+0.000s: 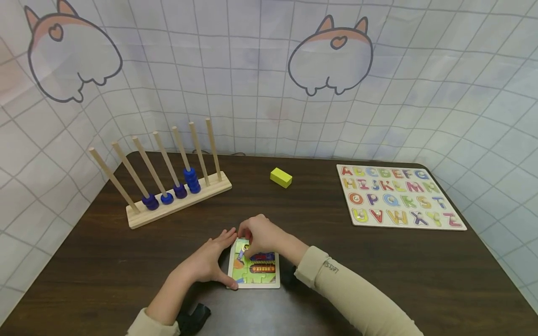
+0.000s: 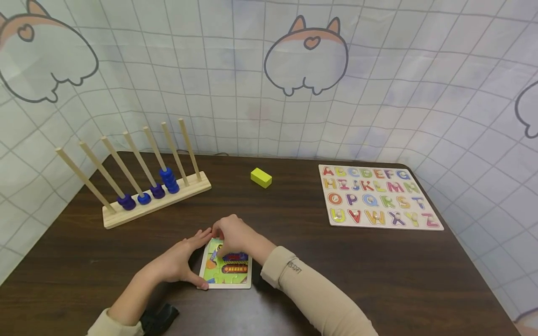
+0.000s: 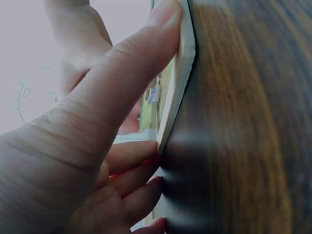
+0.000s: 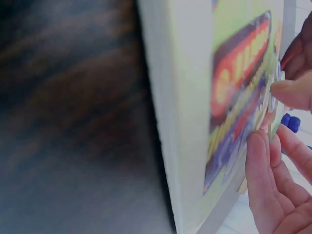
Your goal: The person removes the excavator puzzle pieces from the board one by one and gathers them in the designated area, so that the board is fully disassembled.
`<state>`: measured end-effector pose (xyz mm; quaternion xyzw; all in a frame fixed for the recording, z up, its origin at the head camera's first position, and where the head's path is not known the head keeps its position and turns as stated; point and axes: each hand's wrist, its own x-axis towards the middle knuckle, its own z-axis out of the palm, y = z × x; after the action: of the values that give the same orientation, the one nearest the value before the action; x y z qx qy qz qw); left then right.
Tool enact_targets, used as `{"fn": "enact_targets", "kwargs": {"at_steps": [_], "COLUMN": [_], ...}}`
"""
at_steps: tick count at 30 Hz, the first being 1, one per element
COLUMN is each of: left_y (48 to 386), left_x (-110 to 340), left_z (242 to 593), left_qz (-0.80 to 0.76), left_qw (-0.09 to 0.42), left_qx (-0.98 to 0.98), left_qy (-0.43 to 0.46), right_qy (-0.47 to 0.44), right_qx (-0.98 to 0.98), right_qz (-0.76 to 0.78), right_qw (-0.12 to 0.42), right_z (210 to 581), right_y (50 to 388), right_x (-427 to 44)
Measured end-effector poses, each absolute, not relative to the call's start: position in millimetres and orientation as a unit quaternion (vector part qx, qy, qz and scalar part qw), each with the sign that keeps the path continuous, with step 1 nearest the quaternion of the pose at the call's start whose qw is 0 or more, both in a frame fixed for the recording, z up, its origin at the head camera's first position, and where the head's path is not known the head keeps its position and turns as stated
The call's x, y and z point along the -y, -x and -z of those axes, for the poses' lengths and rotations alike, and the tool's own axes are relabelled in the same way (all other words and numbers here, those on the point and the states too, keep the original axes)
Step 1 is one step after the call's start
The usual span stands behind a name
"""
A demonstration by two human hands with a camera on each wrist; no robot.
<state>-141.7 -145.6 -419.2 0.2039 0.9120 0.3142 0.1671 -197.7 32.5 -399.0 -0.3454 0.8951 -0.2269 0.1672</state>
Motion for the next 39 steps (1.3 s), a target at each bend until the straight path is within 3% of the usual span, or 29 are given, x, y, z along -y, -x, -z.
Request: {"fn": "enact_targets", "kwargs": {"at_steps": [12, 39], "left_y": [142, 142], "left_x": [144, 143], "left_z": [420, 422], "left_qz": [-0.317, -0.312], "left_qw": [0.167, 0.163], "left_qx": [-0.912, -0.915], "left_qy": [-0.202, -0.196], "right_qy": [0.343, 0.319], "right_qx": [-0.885, -0.887], "right_qz": [0.262, 0.318], "right_qw": [0.174, 0.100], "right_z": [393, 393], "right_y": [195, 196], "right_x": [-46, -119]}}
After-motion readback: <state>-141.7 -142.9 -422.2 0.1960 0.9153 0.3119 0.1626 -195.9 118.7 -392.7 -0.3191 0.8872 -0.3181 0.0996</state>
